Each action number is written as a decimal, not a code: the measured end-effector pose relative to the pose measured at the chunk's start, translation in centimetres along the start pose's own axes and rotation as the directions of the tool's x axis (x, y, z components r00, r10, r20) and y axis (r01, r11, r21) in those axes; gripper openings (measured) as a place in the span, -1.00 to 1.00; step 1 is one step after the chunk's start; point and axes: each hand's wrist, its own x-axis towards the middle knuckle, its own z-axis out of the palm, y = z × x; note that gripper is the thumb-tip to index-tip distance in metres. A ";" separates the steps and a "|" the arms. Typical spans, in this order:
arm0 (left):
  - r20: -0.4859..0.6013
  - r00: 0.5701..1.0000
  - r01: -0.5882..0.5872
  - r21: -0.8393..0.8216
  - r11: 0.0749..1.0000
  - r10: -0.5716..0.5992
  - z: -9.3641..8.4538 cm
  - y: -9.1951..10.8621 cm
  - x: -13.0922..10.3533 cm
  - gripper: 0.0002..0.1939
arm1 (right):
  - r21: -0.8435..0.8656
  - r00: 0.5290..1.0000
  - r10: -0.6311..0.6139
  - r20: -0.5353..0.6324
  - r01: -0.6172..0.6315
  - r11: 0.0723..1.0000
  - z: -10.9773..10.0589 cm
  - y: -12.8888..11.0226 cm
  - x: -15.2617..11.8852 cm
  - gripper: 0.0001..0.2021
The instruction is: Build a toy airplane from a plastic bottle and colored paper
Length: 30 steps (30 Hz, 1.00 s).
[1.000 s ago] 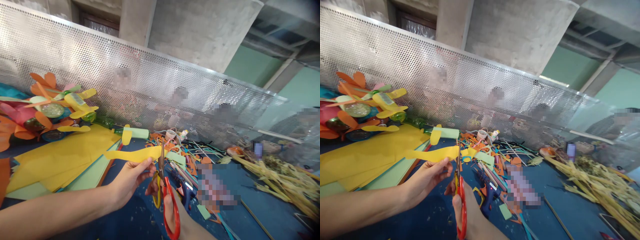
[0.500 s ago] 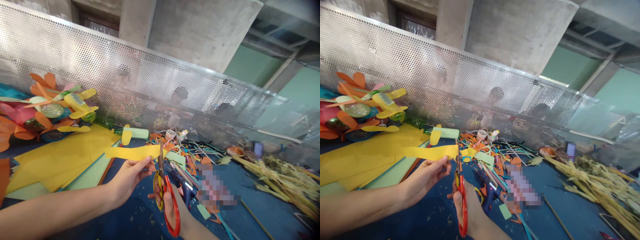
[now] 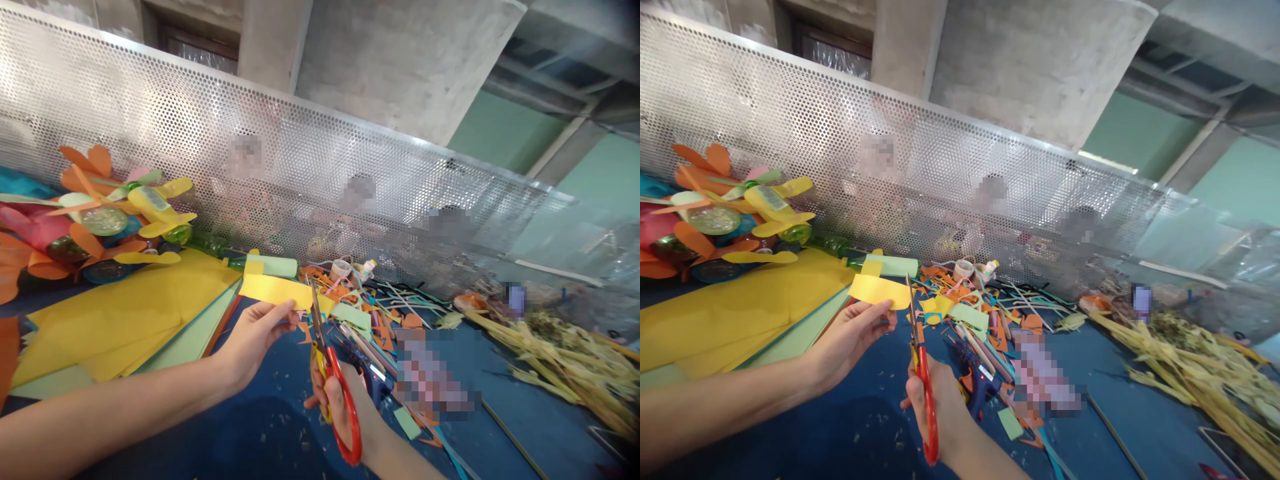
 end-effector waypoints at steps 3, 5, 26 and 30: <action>-0.012 0.999 -0.045 0.028 0.999 0.045 -0.1 0.1 0.2 -0.79 | 0.022 0.999 0.013 0.036 -0.013 1.000 -0.1 0.2 0.2 -0.50; -0.020 0.998 -0.060 0.041 0.997 0.061 -0.2 0.1 0.5 -0.80 | 0.030 0.999 0.013 0.051 -0.014 0.999 -0.2 0.4 0.3 -0.50; -0.054 0.982 -0.179 0.078 0.981 0.183 -1.3 0.9 2.4 -0.82 | -0.084 0.993 0.054 0.107 -0.046 0.995 -1.5 0.7 0.7 -0.52; -0.045 0.979 -0.192 0.100 0.976 0.197 -1.5 0.8 2.7 -0.81 | -0.090 0.992 0.062 0.110 -0.052 0.995 -1.5 1.0 0.7 -0.53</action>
